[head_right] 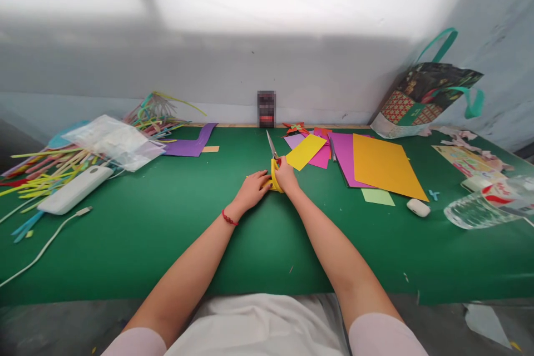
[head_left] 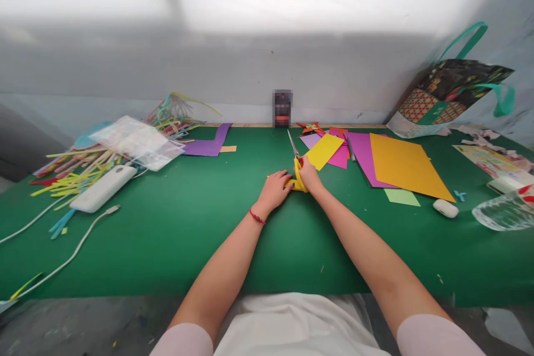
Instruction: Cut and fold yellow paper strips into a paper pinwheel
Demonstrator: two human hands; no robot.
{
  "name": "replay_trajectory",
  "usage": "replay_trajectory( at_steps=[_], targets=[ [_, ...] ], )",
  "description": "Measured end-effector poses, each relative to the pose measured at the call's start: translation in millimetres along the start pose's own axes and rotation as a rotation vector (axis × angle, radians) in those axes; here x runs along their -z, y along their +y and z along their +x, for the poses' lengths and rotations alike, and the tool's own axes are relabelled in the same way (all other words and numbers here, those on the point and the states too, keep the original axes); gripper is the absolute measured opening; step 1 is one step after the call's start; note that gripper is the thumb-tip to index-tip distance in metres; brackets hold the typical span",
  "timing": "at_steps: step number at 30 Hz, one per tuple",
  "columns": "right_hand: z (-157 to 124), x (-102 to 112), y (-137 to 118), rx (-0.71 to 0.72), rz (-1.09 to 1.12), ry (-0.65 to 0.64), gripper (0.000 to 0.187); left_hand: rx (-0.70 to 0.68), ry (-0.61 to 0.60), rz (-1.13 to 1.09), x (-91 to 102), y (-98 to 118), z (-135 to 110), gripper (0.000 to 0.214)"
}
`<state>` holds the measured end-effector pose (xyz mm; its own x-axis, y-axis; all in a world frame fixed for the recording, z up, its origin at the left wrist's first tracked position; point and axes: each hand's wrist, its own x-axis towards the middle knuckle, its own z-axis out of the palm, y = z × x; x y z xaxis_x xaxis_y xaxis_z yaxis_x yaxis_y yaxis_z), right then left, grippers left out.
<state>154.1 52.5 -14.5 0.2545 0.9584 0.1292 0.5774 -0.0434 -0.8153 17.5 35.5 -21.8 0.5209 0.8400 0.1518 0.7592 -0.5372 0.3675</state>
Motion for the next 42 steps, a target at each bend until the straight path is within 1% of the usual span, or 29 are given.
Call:
replay_trajectory(
  at_steps=[2, 3, 6, 8, 12, 20, 22, 26, 29, 31, 33, 37, 39, 42],
  targets=[
    [-2, 0, -2, -0.002, -0.036, -0.017, 0.011, -0.051, -0.009, -0.128, 7.8, -17, 2, 0.031],
    [-3, 0, -3, -0.003, -0.06, -0.025, 0.011, -0.049, -0.007, -0.166, 11.3, -25, 2, 0.029],
    [-4, 1, -5, 0.007, -0.124, -0.046, 0.012, -0.045, 0.03, -0.202, 19.9, -41, 1, 0.026],
    [-5, 2, -6, 0.014, -0.141, -0.051, 0.012, -0.058, 0.012, -0.199, 23.3, -45, -1, 0.026],
    [-7, 3, -8, 0.01, -0.159, -0.064, 0.013, -0.066, -0.029, -0.191, 25.5, -46, -2, 0.031],
    [-8, 5, -13, 0.001, -0.241, -0.097, 0.017, 0.012, -0.066, -0.269, 26.1, -45, 1, 0.033],
    [-9, 4, -14, 0.006, -0.313, -0.11, 0.02, 0.022, -0.067, -0.29, 27.2, -44, 0, 0.032],
    [-15, -2, -17, 0.036, -0.557, -0.121, 0.025, 0.027, -0.046, -0.326, 28.9, -44, -1, 0.031],
    [-20, -8, -21, 0.093, -0.714, -0.128, 0.033, 0.077, -0.036, -0.324, 29.3, -43, 0, 0.033],
    [-22, -11, -22, 0.121, -0.768, -0.133, 0.037, 0.132, -0.02, -0.279, 28.3, -41, 0, 0.031],
    [-23, -13, -22, 0.135, -0.789, -0.136, 0.039, 0.184, 0.023, -0.217, 25.2, -35, -1, 0.031],
    [-23, -14, -22, 0.153, -0.799, -0.142, 0.041, 0.261, 0.151, -0.087, 11.2, -8, -7, 0.042],
    [-23, -14, -23, 0.155, -0.802, -0.145, 0.041, 0.245, 0.118, 0.109, 3.3, 5, -11, 0.047],
    [-23, -13, -25, 0.149, -0.806, -0.157, 0.038, 0.264, 0.022, 0.24, -3.6, 15, -15, 0.052]
  ],
)
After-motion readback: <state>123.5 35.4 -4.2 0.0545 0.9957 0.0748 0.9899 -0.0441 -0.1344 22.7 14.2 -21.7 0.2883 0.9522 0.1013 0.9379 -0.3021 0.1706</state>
